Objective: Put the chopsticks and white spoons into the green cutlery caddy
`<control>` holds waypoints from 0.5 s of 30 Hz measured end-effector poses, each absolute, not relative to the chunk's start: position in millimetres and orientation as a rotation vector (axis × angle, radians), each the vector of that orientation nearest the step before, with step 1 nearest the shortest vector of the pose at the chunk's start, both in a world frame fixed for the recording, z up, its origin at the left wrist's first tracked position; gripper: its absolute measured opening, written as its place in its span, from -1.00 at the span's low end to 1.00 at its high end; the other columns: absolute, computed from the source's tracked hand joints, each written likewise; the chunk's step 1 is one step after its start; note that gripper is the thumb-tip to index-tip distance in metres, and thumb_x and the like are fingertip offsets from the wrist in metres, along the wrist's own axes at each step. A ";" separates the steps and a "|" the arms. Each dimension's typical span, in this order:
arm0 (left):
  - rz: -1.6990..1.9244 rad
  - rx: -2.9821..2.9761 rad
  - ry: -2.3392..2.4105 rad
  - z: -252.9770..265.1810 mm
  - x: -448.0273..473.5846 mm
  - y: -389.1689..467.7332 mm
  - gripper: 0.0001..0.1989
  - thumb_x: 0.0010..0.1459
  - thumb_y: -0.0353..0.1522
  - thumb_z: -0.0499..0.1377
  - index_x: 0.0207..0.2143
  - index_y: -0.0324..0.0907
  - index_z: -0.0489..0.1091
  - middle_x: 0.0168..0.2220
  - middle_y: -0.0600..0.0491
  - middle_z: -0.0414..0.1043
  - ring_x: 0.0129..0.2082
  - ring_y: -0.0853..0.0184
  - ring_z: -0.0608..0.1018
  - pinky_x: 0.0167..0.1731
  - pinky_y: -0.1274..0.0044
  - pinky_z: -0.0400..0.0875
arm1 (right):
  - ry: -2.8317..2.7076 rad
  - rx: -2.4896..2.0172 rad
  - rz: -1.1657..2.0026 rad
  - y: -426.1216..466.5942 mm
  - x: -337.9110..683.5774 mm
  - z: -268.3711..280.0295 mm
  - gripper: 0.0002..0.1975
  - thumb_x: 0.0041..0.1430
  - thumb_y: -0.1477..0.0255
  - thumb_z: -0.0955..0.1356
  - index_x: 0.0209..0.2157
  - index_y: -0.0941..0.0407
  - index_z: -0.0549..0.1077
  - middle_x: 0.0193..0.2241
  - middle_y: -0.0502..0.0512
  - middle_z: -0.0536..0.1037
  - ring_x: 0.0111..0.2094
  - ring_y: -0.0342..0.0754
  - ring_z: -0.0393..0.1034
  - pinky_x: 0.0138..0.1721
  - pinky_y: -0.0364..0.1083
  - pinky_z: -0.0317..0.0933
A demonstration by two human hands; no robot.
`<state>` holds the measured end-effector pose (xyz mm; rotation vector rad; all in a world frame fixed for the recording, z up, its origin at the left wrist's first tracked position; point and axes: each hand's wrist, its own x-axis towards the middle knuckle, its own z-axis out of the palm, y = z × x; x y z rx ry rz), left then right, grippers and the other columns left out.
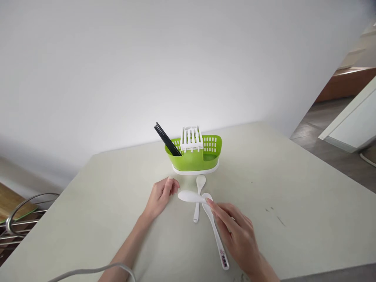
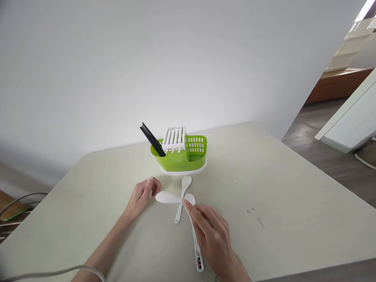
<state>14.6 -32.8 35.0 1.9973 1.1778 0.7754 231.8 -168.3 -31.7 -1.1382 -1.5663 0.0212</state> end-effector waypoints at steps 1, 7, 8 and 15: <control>0.780 2.002 1.120 46.0 18.4 -40.0 -0.33 0.47 0.03 -0.26 -0.34 -0.18 0.45 -0.40 -0.01 0.48 -0.40 0.30 0.45 -0.29 0.47 0.38 | -1.564 -1.132 0.014 -167.9 231.7 -31.2 -0.41 0.40 0.69 0.30 0.34 -0.06 0.38 -0.24 0.10 0.62 -0.25 -0.10 0.55 -0.24 -0.14 0.40; 0.383 2.223 0.941 101.8 36.8 -77.9 -0.51 0.41 0.02 0.02 0.12 -0.07 0.45 0.02 -0.05 0.56 -0.12 0.21 0.58 -0.11 0.43 0.45 | -1.596 -1.109 0.045 -169.8 233.6 -30.2 -0.43 0.40 0.69 0.29 0.33 -0.03 0.39 -0.20 0.10 0.64 -0.22 -0.07 0.56 -0.23 -0.11 0.40; 0.309 2.234 0.969 105.4 38.5 -82.3 -0.55 0.40 0.00 0.06 0.13 -0.04 0.45 0.03 -0.03 0.57 -0.15 0.23 0.59 -0.16 0.45 0.46 | -1.609 -1.106 0.054 -170.5 233.8 -30.2 -0.44 0.40 0.68 0.29 0.33 -0.03 0.39 -0.19 0.10 0.64 -0.22 -0.06 0.56 -0.23 -0.10 0.40; 0.255 2.319 1.059 110.1 26.3 -89.6 -0.66 0.47 -0.13 0.00 0.00 -0.03 0.50 -0.07 0.03 0.59 -0.17 0.29 0.59 -0.16 0.50 0.45 | -1.537 -1.154 0.129 -172.7 230.9 -33.9 -0.47 0.39 0.55 0.35 0.33 -0.02 0.29 -0.20 0.10 0.61 -0.36 -0.07 0.47 -0.36 -0.09 0.39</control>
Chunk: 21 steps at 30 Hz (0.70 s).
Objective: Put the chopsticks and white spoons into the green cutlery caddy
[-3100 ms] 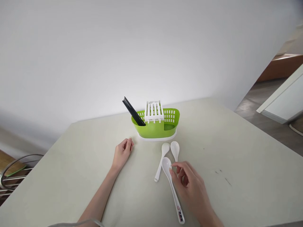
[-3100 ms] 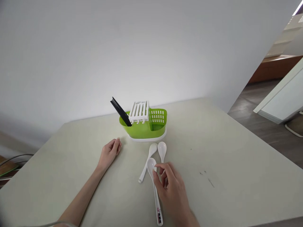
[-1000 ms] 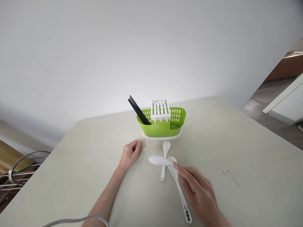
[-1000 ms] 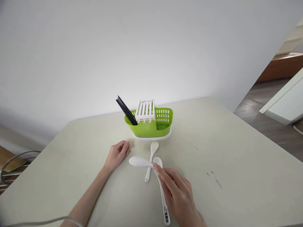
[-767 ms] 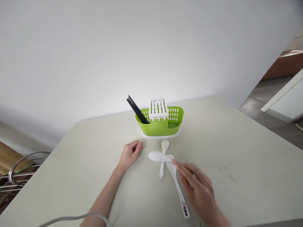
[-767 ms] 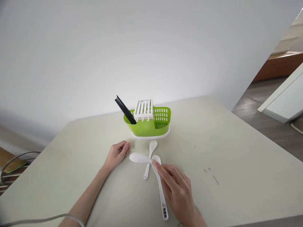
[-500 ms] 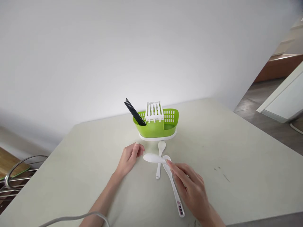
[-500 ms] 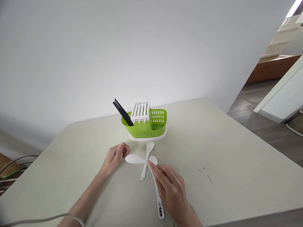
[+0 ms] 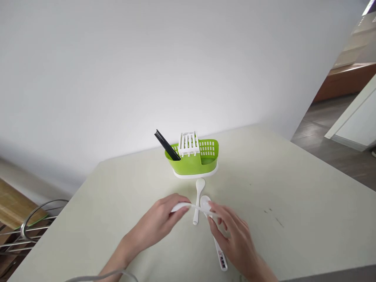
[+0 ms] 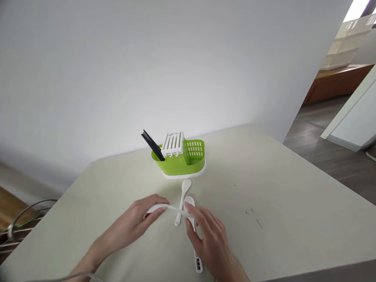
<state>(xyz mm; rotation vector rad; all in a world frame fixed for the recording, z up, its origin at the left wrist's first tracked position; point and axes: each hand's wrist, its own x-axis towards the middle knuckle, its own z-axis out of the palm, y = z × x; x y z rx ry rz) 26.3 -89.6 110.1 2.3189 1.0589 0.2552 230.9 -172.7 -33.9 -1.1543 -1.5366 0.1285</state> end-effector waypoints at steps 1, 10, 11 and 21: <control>0.307 2.326 1.114 113.0 21.2 -86.4 -0.66 0.46 -0.12 0.01 0.00 -0.04 0.49 -0.08 0.03 0.59 -0.19 0.29 0.59 -0.18 0.50 0.45 | -1.470 -1.187 0.147 -172.4 230.2 -34.5 -0.44 0.39 0.53 0.35 0.36 0.00 0.23 -0.15 0.14 0.59 -0.36 -0.07 0.46 -0.38 -0.09 0.40; 1.057 2.150 1.804 164.7 -9.9 -37.2 -0.56 0.35 0.04 0.05 -0.04 -0.09 0.41 -0.31 0.06 0.49 -0.52 0.37 0.40 -0.52 0.55 0.30 | -1.309 -1.307 0.298 -168.3 228.2 -38.5 -0.52 0.43 0.48 0.25 0.32 0.03 0.18 -0.04 0.18 0.50 -0.30 -0.10 0.47 -0.40 -0.13 0.41; 1.072 2.135 1.859 169.0 -11.3 -31.4 -0.57 0.34 0.04 0.05 -0.05 -0.08 0.40 -0.30 0.06 0.50 -0.54 0.38 0.39 -0.54 0.55 0.28 | -1.332 -1.319 0.312 -167.9 228.5 -39.6 -0.54 0.43 0.48 0.24 0.30 0.02 0.20 -0.06 0.16 0.50 -0.35 -0.12 0.45 -0.40 -0.14 0.40; 0.507 2.457 1.771 185.4 -5.8 0.5 -0.57 0.30 0.08 0.06 -0.10 -0.02 0.47 -0.25 0.07 0.58 -0.41 0.27 0.54 -0.41 0.49 0.38 | -1.563 -1.324 0.373 -169.0 227.4 -39.7 -0.69 0.42 0.50 0.20 0.13 0.01 0.31 -0.23 0.05 0.49 -0.34 -0.11 0.48 -0.37 -0.16 0.36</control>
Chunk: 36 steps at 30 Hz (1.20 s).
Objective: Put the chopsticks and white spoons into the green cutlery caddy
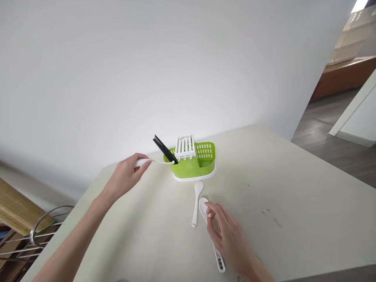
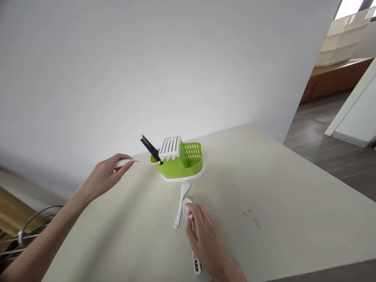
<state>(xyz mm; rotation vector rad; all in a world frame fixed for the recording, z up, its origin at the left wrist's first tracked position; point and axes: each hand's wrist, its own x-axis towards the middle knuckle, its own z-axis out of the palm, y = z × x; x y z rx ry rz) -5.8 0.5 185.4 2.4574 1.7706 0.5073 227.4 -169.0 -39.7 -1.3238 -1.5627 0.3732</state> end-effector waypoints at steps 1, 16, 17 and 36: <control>0.498 2.466 1.766 185.8 -2.6 3.2 -0.57 0.30 0.07 0.06 -0.10 -0.02 0.47 -0.24 0.06 0.59 -0.38 0.25 0.56 -0.39 0.48 0.39 | -1.571 -1.318 0.378 -169.2 227.6 -39.6 -0.69 0.43 0.51 0.19 0.13 0.01 0.31 -0.23 0.05 0.49 -0.32 -0.10 0.48 -0.35 -0.15 0.37; 0.330 2.305 1.679 158.9 30.9 53.8 -0.45 0.13 0.04 0.25 -0.01 -0.10 0.23 -0.27 -0.05 0.62 -0.25 0.10 0.64 -0.37 0.43 0.41 | -1.600 -1.307 0.332 -169.3 228.9 -35.5 -0.76 0.46 0.46 0.18 0.07 0.01 0.34 -0.29 0.02 0.51 -0.35 -0.09 0.50 -0.34 -0.13 0.41; 0.313 2.311 1.657 156.5 32.3 55.4 -0.46 0.14 0.04 0.24 -0.02 -0.10 0.22 -0.28 -0.05 0.62 -0.26 0.10 0.63 -0.38 0.43 0.40 | -1.601 -1.309 0.339 -169.3 228.9 -35.8 -0.76 0.46 0.46 0.19 0.07 0.01 0.34 -0.29 0.03 0.52 -0.35 -0.09 0.51 -0.34 -0.13 0.41; 0.271 2.258 1.619 142.9 25.9 61.8 -0.35 0.19 0.15 0.16 0.08 -0.12 0.21 -0.26 -0.04 0.57 -0.28 0.15 0.60 -0.32 0.42 0.39 | -1.620 -1.308 0.394 -169.3 228.7 -39.6 -0.75 0.45 0.47 0.19 0.09 0.01 0.31 -0.25 0.02 0.54 -0.36 -0.11 0.52 -0.34 -0.13 0.42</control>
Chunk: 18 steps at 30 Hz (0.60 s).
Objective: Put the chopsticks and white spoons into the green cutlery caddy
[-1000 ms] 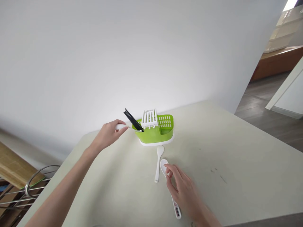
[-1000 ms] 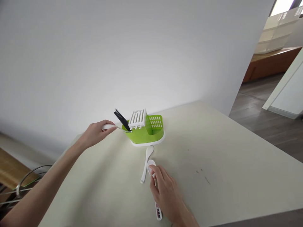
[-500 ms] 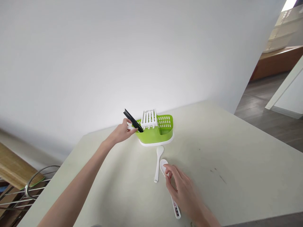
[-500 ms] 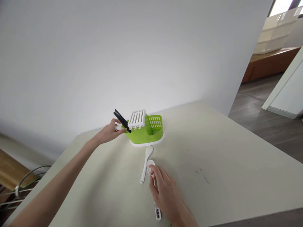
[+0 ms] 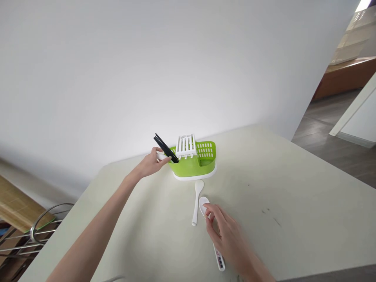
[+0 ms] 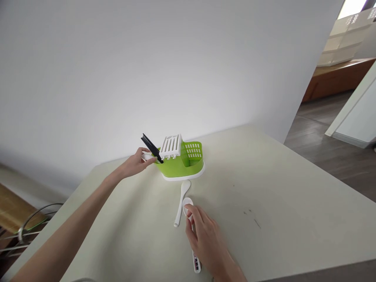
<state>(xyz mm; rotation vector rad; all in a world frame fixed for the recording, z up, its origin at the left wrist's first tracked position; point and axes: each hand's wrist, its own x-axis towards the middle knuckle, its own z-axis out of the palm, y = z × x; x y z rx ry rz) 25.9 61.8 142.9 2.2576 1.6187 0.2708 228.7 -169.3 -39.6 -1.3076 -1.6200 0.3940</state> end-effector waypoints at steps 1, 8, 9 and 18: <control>0.287 2.249 1.613 141.5 24.8 60.8 -0.33 0.20 0.16 0.14 0.10 -0.13 0.19 -0.21 -0.07 0.57 -0.27 0.15 0.60 -0.30 0.41 0.40 | -1.621 -1.307 0.392 -169.4 228.7 -39.8 -0.75 0.45 0.46 0.19 0.09 0.01 0.32 -0.26 0.02 0.54 -0.36 -0.11 0.52 -0.35 -0.13 0.42; 0.427 2.216 1.569 129.7 19.1 53.9 -0.32 0.30 0.12 0.05 0.25 -0.12 0.05 0.00 -0.14 0.51 -0.27 0.22 0.61 -0.23 0.39 0.44 | -1.635 -1.319 0.379 -169.4 228.4 -40.4 -0.75 0.46 0.47 0.18 0.08 0.02 0.32 -0.25 0.04 0.54 -0.42 -0.13 0.49 -0.37 -0.13 0.39; 0.458 2.212 1.564 127.9 18.8 52.5 -0.32 0.31 0.10 0.05 0.26 -0.11 0.03 0.00 -0.13 0.50 -0.30 0.23 0.60 -0.24 0.39 0.44 | -1.637 -1.325 0.376 -169.4 228.4 -40.1 -0.76 0.46 0.47 0.18 0.08 0.02 0.32 -0.25 0.03 0.54 -0.43 -0.14 0.49 -0.38 -0.13 0.38; 1.199 2.069 1.581 81.3 19.4 18.0 -0.65 0.38 -0.01 0.00 -0.19 -0.10 0.23 -0.41 0.15 0.27 -0.54 0.42 0.27 -0.51 0.55 0.16 | -1.617 -1.356 0.359 -170.3 228.1 -41.4 -0.74 0.44 0.48 0.20 0.09 0.01 0.34 -0.26 0.01 0.55 -0.42 -0.14 0.48 -0.39 -0.15 0.36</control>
